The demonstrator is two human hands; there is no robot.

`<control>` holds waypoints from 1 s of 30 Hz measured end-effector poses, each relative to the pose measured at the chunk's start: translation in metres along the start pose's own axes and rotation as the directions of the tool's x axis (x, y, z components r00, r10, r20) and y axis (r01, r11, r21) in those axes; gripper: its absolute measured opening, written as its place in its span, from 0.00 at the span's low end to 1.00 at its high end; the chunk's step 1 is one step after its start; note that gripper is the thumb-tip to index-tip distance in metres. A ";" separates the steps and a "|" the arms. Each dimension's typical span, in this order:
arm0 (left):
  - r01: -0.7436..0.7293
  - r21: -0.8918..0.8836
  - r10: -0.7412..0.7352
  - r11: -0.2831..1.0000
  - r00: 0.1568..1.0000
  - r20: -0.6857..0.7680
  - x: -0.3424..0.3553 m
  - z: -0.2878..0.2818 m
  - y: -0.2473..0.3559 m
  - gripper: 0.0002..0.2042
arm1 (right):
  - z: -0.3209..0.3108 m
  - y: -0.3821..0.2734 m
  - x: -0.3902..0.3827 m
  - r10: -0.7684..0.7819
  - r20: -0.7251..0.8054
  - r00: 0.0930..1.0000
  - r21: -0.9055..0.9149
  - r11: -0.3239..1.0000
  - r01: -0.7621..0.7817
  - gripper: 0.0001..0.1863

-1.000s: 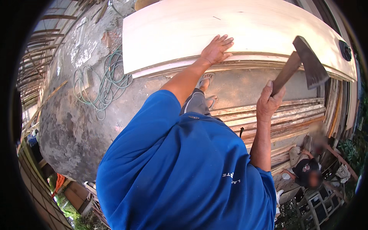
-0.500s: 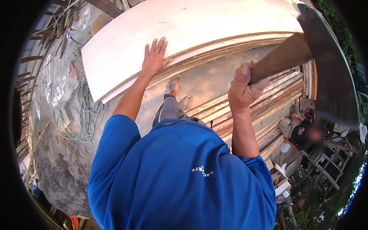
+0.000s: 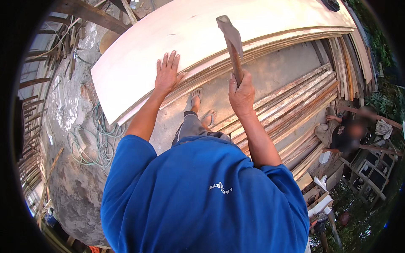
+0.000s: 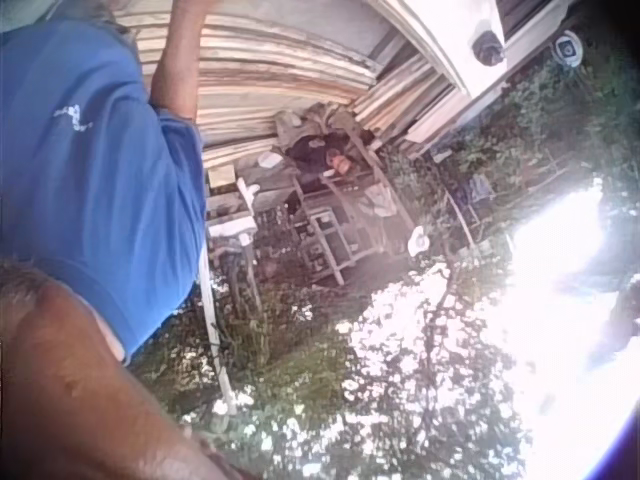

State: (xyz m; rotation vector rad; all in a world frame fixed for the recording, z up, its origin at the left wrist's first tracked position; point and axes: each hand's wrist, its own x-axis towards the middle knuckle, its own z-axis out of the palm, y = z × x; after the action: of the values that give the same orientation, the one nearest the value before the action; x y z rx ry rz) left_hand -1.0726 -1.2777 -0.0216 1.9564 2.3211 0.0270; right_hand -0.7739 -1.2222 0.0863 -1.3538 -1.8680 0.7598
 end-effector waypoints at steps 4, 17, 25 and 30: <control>-0.064 -0.061 0.055 0.996 0.989 -0.135 0.015 -0.005 0.000 0.37 | 0.028 0.078 -0.013 0.251 0.354 0.901 -0.368 0.923 -0.112 0.15; -0.019 0.085 0.025 0.996 0.997 -0.073 0.153 -0.031 -0.026 0.10 | -0.042 0.070 -0.097 0.454 0.431 0.780 -0.219 0.891 -0.397 0.19; 0.225 -0.128 -0.251 0.966 0.935 -0.251 0.123 -0.026 -0.044 0.11 | -0.075 0.077 -0.162 0.432 0.389 0.814 -0.189 0.902 -0.389 0.15; 0.308 -0.774 -0.582 0.553 0.807 -0.095 0.007 -0.011 -0.037 0.15 | -0.055 0.051 -0.141 0.360 0.439 0.823 -0.153 0.933 -0.327 0.15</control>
State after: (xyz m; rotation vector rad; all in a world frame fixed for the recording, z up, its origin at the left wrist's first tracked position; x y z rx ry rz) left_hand -1.1108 -1.2764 -0.0140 0.9571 2.3601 1.1591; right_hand -0.6720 -1.3401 0.0507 -1.6974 -2.0408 1.3094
